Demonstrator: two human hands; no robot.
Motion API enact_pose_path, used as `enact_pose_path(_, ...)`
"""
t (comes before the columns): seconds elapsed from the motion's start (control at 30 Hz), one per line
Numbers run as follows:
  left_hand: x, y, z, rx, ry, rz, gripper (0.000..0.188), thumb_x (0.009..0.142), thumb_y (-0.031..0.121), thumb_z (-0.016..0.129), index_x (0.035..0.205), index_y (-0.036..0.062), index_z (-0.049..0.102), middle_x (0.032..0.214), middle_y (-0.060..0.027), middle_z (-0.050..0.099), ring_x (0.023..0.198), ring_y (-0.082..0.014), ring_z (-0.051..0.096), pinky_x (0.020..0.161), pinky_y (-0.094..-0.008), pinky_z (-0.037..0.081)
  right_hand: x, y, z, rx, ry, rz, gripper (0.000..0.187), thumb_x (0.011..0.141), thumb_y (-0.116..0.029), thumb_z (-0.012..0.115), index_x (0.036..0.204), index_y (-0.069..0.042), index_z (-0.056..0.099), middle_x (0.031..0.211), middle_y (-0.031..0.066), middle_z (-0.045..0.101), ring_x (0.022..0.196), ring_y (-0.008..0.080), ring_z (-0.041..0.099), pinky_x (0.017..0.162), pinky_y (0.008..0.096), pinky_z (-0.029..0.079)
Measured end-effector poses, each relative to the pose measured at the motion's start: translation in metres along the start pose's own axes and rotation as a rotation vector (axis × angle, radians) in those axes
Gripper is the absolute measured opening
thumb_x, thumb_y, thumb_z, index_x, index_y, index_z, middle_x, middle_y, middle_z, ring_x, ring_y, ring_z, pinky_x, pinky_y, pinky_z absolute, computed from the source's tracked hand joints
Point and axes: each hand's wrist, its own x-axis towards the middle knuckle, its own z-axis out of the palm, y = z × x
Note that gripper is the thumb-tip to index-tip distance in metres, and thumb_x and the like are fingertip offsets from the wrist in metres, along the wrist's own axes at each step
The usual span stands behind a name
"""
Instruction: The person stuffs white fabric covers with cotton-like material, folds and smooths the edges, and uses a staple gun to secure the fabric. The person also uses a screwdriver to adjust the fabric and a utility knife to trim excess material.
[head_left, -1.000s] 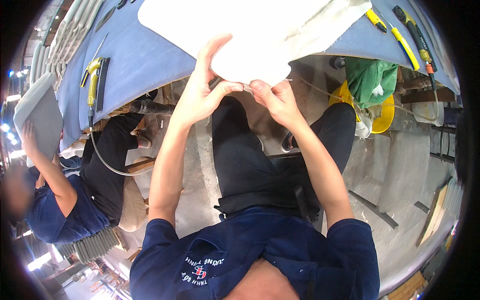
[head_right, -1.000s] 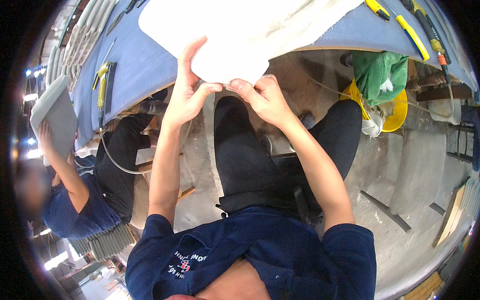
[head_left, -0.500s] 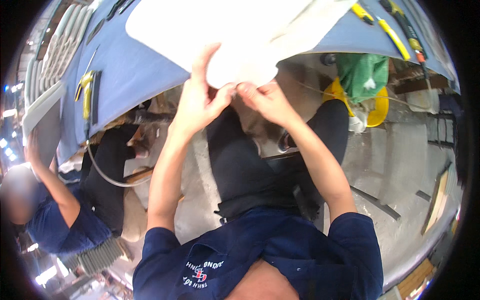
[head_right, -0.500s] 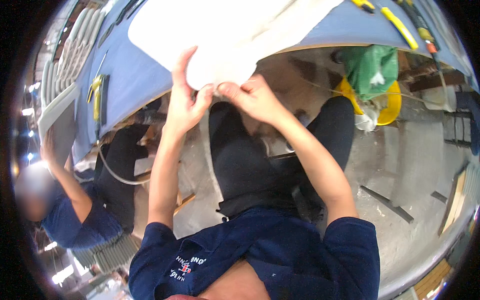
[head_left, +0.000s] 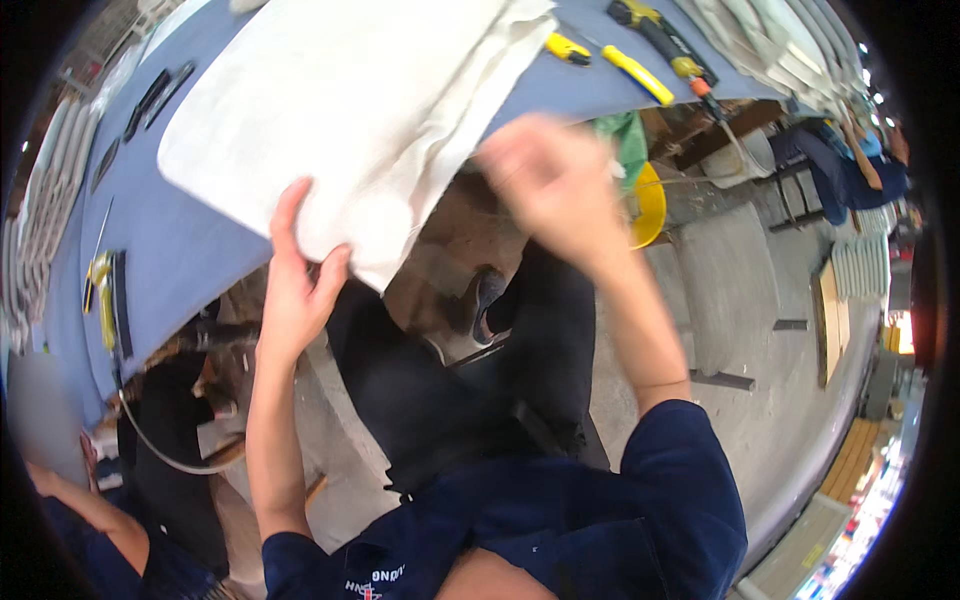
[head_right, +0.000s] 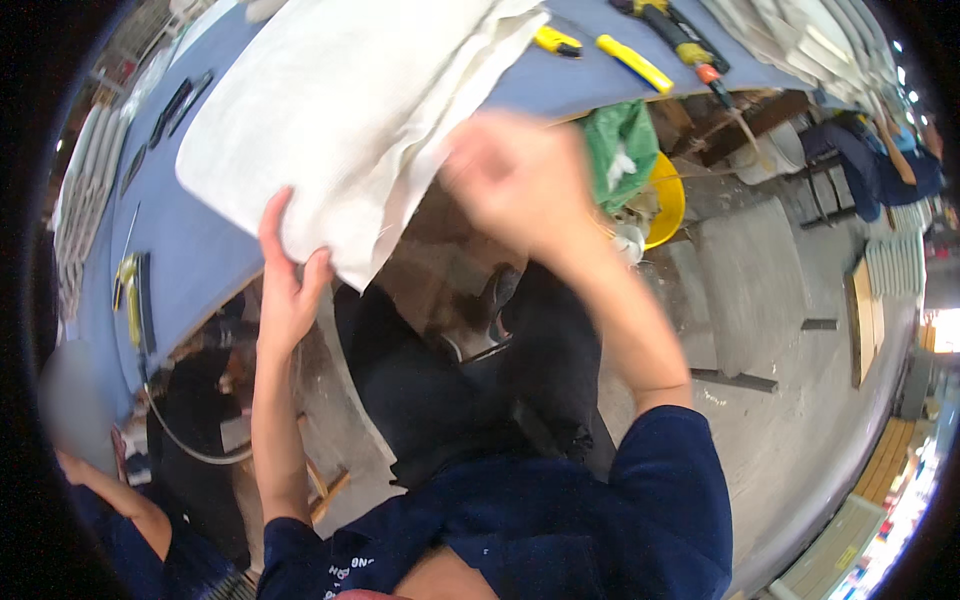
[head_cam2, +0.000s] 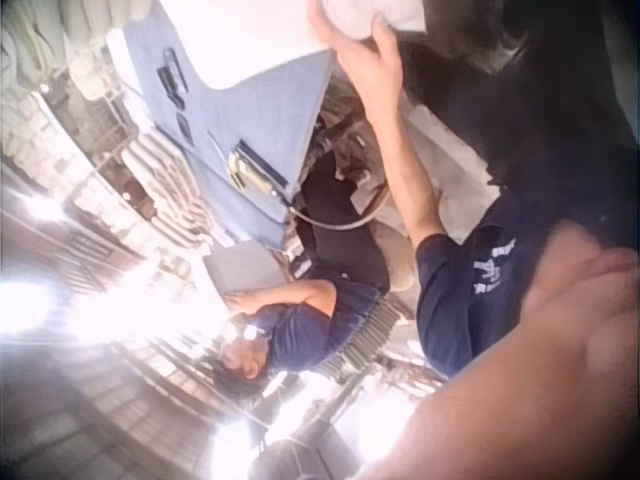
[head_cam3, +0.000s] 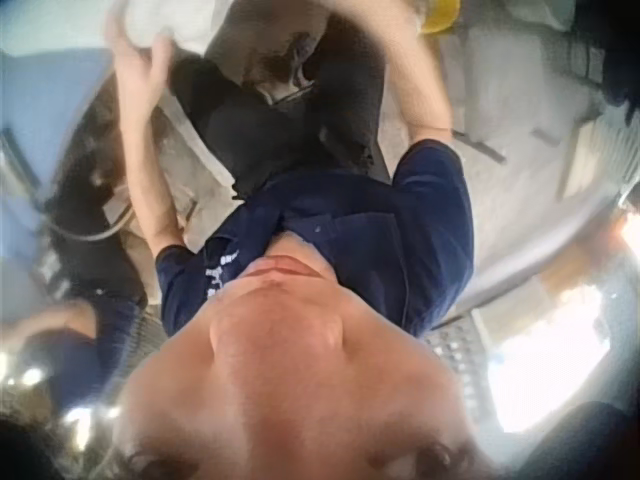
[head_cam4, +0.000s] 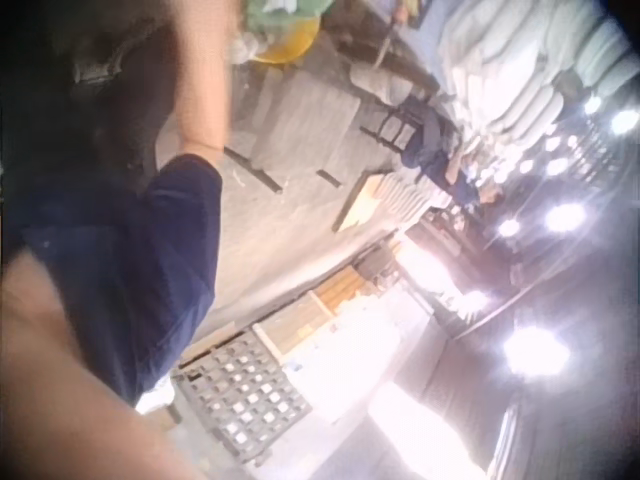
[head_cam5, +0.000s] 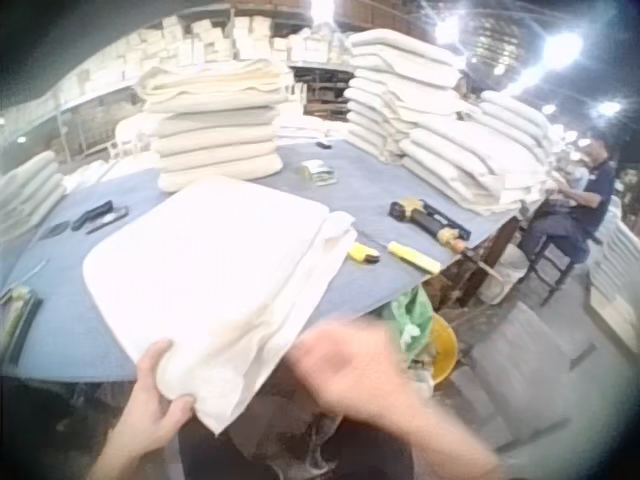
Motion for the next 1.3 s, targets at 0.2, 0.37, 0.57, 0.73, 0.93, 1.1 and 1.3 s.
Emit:
enact_pose_path(0.2,0.008,0.008,0.006,0.041,-0.021,0.053,0.081,0.098,0.021,0.074,0.164,0.0119,0.028,0.095,-0.0238,0.072,0.07,-0.0345,0.072,0.071,-0.0435,0.058,0.12,0.273,-0.175,-0.907,0.111,0.048,0.066,0.099,-0.05,0.069,0.145,-0.004,0.057,0.124,0.0285,0.072,0.119,0.0467,0.067,0.101,0.0529,0.053)
enact_pose_path(0.37,0.005,0.005,-0.012,0.051,-0.152,-0.096,0.083,0.102,0.016,0.071,0.167,0.0154,0.021,0.092,-0.0194,0.072,0.078,-0.0271,0.072,0.08,-0.0397,0.058,0.156,0.322,-0.17,-1.022,-0.291,0.374,0.07,0.095,-0.039,0.072,0.154,-0.013,0.047,0.127,0.0333,0.069,0.12,0.0499,0.066,0.104,0.0569,0.052)
enact_pose_path(0.57,0.004,0.004,-0.006,0.066,-0.092,0.004,0.083,0.101,0.022,0.072,0.167,0.0135,0.021,0.086,-0.0208,0.068,0.073,-0.0322,0.072,0.074,-0.042,0.057,0.14,0.212,-0.186,-0.402,0.038,0.366,0.059,0.093,-0.035,0.076,0.141,-0.008,0.057,0.077,0.0023,0.062,0.063,0.013,0.058,0.058,0.0311,0.05)
enact_pose_path(0.73,0.003,0.007,-0.002,0.083,-0.105,-0.043,0.085,0.1,0.017,0.072,0.166,0.0104,0.02,0.084,-0.0186,0.069,0.072,-0.0268,0.071,0.072,-0.0382,0.058,0.035,0.022,-0.144,0.235,0.153,0.215,0.045,0.102,-0.024,0.067,0.135,0.005,0.059,0.088,0.0031,0.064,0.079,0.0117,0.061,0.072,0.0266,0.049)
enact_pose_path(0.93,0.003,-0.003,0.0,0.122,-0.028,0.072,0.087,0.099,0.022,0.076,0.165,0.0089,0.021,0.079,-0.0189,0.073,0.068,-0.0329,0.077,0.068,-0.0408,0.062,-0.087,-0.073,-0.048,0.321,-0.201,0.584,0.032,0.095,-0.019,0.071,0.121,0.001,0.069,0.086,0.0012,0.068,0.081,0.0148,0.065,0.075,0.0316,0.053)
enact_pose_path(1.1,0.011,-0.002,0.001,0.204,-0.051,0.108,0.089,0.098,0.023,0.077,0.165,0.0069,0.02,0.084,-0.0217,0.075,0.073,-0.0352,0.078,0.072,-0.0426,0.064,-0.123,-0.062,0.044,0.234,-0.212,0.167,0.04,0.078,-0.016,0.089,0.113,-0.003,0.072,0.094,0.0053,0.077,0.086,0.0151,0.075,0.076,0.0288,0.056)
enact_pose_path(1.3,0.013,-0.011,-0.004,0.311,-0.069,0.185,0.091,0.091,0.005,0.071,0.165,0.0067,0.018,0.097,-0.0205,0.078,0.086,-0.0382,0.08,0.081,-0.0437,0.064,-0.109,-0.066,0.09,0.696,-0.158,0.278,0.037,0.079,-0.009,0.084,0.111,0.002,0.07,0.089,0.0106,0.077,0.077,0.0206,0.078,0.071,0.0276,0.059)
